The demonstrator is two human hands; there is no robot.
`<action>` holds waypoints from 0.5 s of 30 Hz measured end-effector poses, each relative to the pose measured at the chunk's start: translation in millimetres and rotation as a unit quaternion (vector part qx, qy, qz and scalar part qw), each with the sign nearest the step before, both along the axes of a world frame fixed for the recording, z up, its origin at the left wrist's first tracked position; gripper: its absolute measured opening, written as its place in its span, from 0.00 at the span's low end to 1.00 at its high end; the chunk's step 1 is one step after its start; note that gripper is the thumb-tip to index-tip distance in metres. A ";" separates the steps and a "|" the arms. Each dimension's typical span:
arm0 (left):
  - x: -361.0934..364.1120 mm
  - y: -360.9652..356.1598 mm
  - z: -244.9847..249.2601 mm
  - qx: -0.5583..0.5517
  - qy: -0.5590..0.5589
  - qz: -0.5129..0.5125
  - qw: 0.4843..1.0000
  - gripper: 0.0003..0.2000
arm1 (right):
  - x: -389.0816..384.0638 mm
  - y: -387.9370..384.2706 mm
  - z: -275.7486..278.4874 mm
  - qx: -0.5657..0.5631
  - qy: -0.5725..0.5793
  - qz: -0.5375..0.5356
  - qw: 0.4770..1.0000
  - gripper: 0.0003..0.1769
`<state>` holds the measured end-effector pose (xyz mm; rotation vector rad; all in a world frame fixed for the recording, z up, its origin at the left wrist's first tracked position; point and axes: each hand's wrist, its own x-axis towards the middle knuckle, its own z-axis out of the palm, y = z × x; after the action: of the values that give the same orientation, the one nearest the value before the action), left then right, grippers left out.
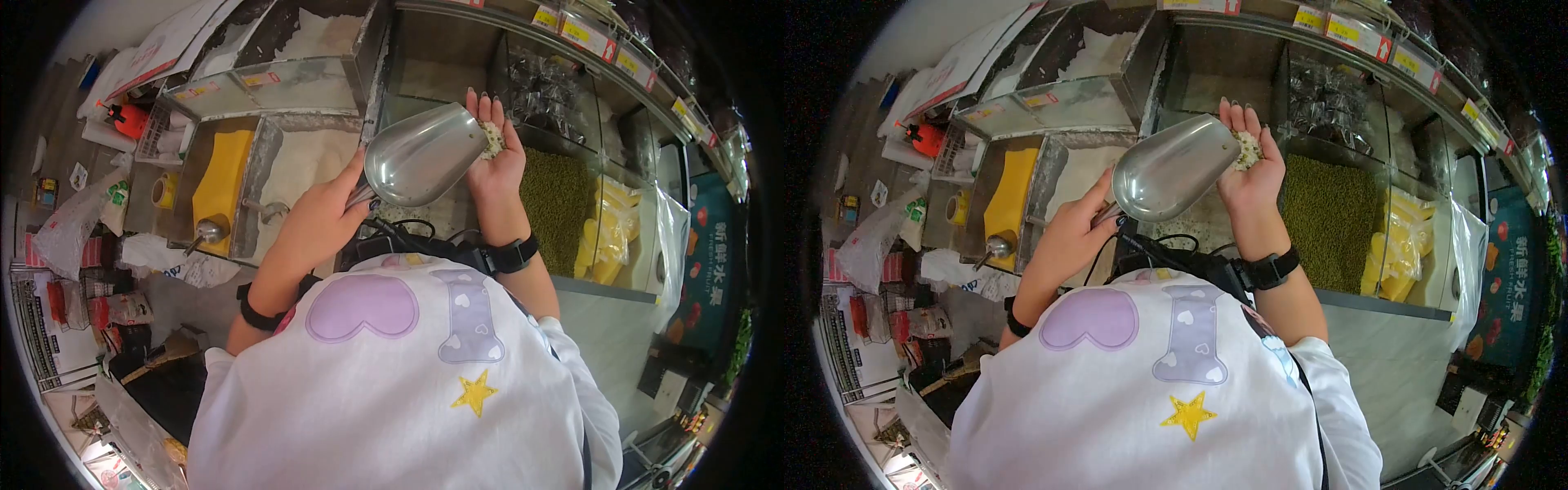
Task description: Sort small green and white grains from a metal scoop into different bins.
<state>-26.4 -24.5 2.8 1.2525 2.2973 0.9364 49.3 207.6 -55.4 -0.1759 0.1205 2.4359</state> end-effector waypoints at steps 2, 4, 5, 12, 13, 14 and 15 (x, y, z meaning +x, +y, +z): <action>0.0 0.1 -0.4 0.005 -0.010 0.005 1.000 0.34 | 0.0 -0.6 0.6 -0.004 0.003 0.001 1.000 0.20; 0.2 0.9 0.8 -0.001 -0.009 0.008 1.000 0.34 | 0.1 -1.9 2.7 -0.008 -0.009 -0.003 1.000 0.20; 0.4 1.3 1.2 -0.008 -0.008 0.011 1.000 0.35 | 0.1 -2.0 2.5 -0.008 -0.009 -0.003 1.000 0.20; 0.8 -0.3 -2.6 0.007 -0.007 0.011 1.000 0.34 | -1.5 -3.9 1.3 0.011 -0.021 0.004 1.000 0.21; 1.3 -0.2 -1.0 0.002 -0.001 0.012 1.000 0.34 | -2.4 -4.2 2.1 0.018 -0.029 0.000 0.999 0.21; 1.9 -0.2 0.2 -0.004 0.006 0.012 1.000 0.34 | -2.9 -4.1 1.8 0.019 -0.029 0.001 0.999 0.21; 2.5 -0.1 0.7 -0.003 0.006 0.013 1.000 0.34 | -2.9 -3.7 0.6 0.020 -0.027 0.002 0.999 0.21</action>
<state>-24.0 -24.6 3.5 1.2316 2.3285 0.9321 46.4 203.9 -54.8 -0.2238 0.0464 2.4330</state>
